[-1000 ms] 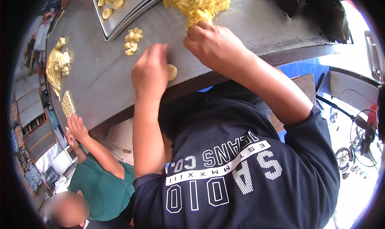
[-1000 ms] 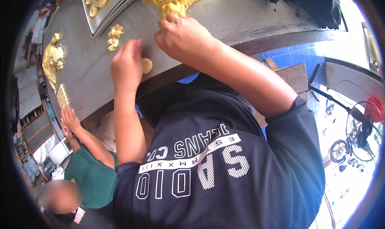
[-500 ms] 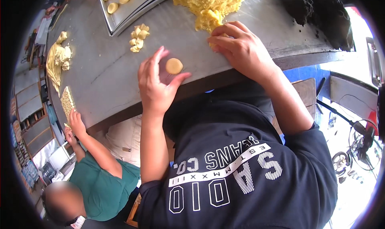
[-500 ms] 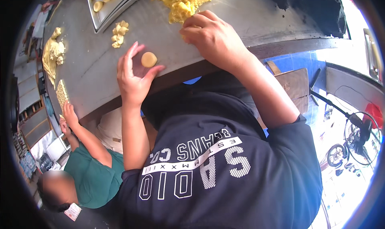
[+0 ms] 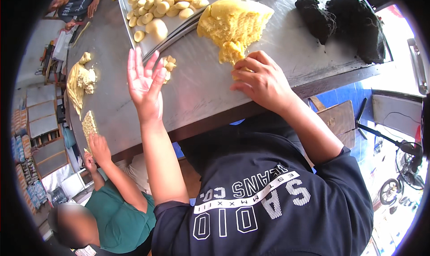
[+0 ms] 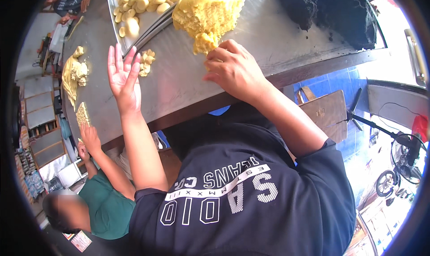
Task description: The person shapes small pieces of yellow dough by hand on a metal table, filling them with a darker substance and placing them onto a metal tray.
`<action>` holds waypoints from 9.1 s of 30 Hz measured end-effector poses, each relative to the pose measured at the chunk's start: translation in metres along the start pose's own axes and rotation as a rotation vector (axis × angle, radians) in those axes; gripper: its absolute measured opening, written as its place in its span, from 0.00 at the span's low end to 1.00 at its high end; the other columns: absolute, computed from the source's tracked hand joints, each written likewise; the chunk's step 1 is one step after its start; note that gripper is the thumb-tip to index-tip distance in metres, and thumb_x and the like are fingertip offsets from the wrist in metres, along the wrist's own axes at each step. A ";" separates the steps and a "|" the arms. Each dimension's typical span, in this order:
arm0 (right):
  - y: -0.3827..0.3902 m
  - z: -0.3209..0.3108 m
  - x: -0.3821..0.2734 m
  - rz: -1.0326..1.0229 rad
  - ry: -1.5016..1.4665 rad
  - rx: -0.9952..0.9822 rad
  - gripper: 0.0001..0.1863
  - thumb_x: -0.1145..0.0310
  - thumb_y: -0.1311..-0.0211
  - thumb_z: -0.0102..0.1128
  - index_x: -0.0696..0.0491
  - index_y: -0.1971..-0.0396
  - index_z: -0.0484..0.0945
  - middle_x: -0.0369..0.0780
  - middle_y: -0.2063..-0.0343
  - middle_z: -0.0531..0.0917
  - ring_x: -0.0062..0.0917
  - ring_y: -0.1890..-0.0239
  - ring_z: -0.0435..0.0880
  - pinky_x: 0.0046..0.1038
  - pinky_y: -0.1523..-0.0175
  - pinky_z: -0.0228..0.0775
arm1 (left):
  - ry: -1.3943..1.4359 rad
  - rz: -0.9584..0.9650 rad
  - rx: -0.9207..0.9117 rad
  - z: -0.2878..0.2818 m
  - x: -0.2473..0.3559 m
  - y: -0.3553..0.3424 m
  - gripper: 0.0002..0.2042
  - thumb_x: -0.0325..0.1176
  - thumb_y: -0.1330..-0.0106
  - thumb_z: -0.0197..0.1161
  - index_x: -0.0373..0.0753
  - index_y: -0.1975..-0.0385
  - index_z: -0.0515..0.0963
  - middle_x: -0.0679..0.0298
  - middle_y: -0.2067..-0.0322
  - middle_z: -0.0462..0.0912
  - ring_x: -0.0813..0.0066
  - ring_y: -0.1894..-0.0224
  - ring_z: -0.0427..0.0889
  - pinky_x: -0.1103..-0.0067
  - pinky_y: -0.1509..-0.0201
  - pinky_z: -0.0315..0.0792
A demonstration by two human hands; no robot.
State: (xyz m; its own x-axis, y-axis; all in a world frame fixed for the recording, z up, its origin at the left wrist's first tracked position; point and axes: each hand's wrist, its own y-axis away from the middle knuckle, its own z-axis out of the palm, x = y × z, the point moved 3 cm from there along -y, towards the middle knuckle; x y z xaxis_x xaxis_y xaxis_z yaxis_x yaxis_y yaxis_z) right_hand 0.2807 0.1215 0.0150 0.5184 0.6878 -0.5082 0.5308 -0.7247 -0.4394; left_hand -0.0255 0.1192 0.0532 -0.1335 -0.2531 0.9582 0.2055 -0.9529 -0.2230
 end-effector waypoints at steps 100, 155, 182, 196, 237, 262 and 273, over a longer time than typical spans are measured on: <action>-0.024 0.019 -0.058 0.073 -0.289 -0.039 0.11 0.70 0.28 0.71 0.53 0.49 0.90 0.43 0.49 0.88 0.42 0.49 0.89 0.42 0.41 0.86 | -0.123 -0.282 0.165 0.051 -0.027 0.100 0.26 0.36 0.08 0.59 0.29 0.19 0.68 0.49 0.37 0.89 0.67 0.38 0.90 0.65 0.28 0.84; -0.030 -0.017 -0.052 0.311 -0.544 -0.191 0.17 0.68 0.31 0.76 0.52 0.45 0.83 0.40 0.64 0.95 0.39 0.61 0.96 0.41 0.55 0.87 | -0.492 0.138 -0.438 0.038 -0.038 0.079 0.23 0.25 0.54 0.97 0.35 0.65 0.85 0.67 0.65 0.90 0.83 0.62 0.86 0.77 0.58 0.82; -0.046 0.012 0.007 -0.007 0.150 -0.065 0.08 0.70 0.35 0.72 0.52 0.57 0.91 0.44 0.51 0.86 0.40 0.44 0.88 0.42 0.39 0.85 | 0.032 -0.251 -0.276 0.025 -0.044 0.075 0.24 0.50 0.25 0.81 0.40 0.72 0.77 0.67 0.65 0.80 0.82 0.65 0.73 0.79 0.62 0.68; -0.076 0.015 -0.008 -0.199 0.654 0.164 0.19 0.66 0.39 0.66 0.62 0.53 0.88 0.46 0.55 0.84 0.36 0.51 0.83 0.36 0.43 0.85 | 0.047 -0.115 -0.217 0.017 -0.043 0.079 0.29 0.53 0.09 0.58 0.39 0.74 0.73 0.66 0.76 0.74 0.77 0.72 0.74 0.78 0.66 0.66; -0.013 0.008 -0.007 -0.066 0.034 -0.234 0.21 0.66 0.40 0.81 0.52 0.46 0.91 0.40 0.43 0.88 0.39 0.38 0.85 0.40 0.33 0.82 | -1.082 0.265 -0.256 0.013 -0.027 0.106 0.26 0.26 0.20 0.72 0.34 0.23 0.79 0.42 0.34 0.89 0.73 0.39 0.93 0.68 0.29 0.81; -0.019 -0.016 -0.016 -0.133 0.014 -0.150 0.06 0.77 0.38 0.74 0.55 0.61 0.91 0.40 0.58 0.89 0.38 0.50 0.88 0.40 0.46 0.85 | -1.554 0.156 -0.427 0.045 -0.017 0.058 0.10 0.36 0.16 0.63 0.38 0.60 0.81 0.53 0.57 0.92 0.46 0.56 0.92 0.54 0.55 0.82; 0.003 -0.006 -0.010 -0.021 0.014 -0.046 0.07 0.72 0.35 0.75 0.51 0.58 0.92 0.38 0.49 0.88 0.38 0.46 0.86 0.39 0.42 0.85 | -0.029 0.021 -0.082 -0.032 -0.013 0.056 0.29 0.35 0.19 0.75 0.34 0.24 0.73 0.48 0.38 0.89 0.62 0.43 0.92 0.64 0.33 0.85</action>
State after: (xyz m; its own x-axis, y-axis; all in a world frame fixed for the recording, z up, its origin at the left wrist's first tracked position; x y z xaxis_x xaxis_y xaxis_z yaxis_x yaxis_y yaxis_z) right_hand 0.2811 0.1128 0.0237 0.5163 0.7033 -0.4887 0.5714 -0.7079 -0.4152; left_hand -0.0436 0.0637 0.0228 -0.1015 -0.2698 0.9576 0.1277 -0.9581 -0.2564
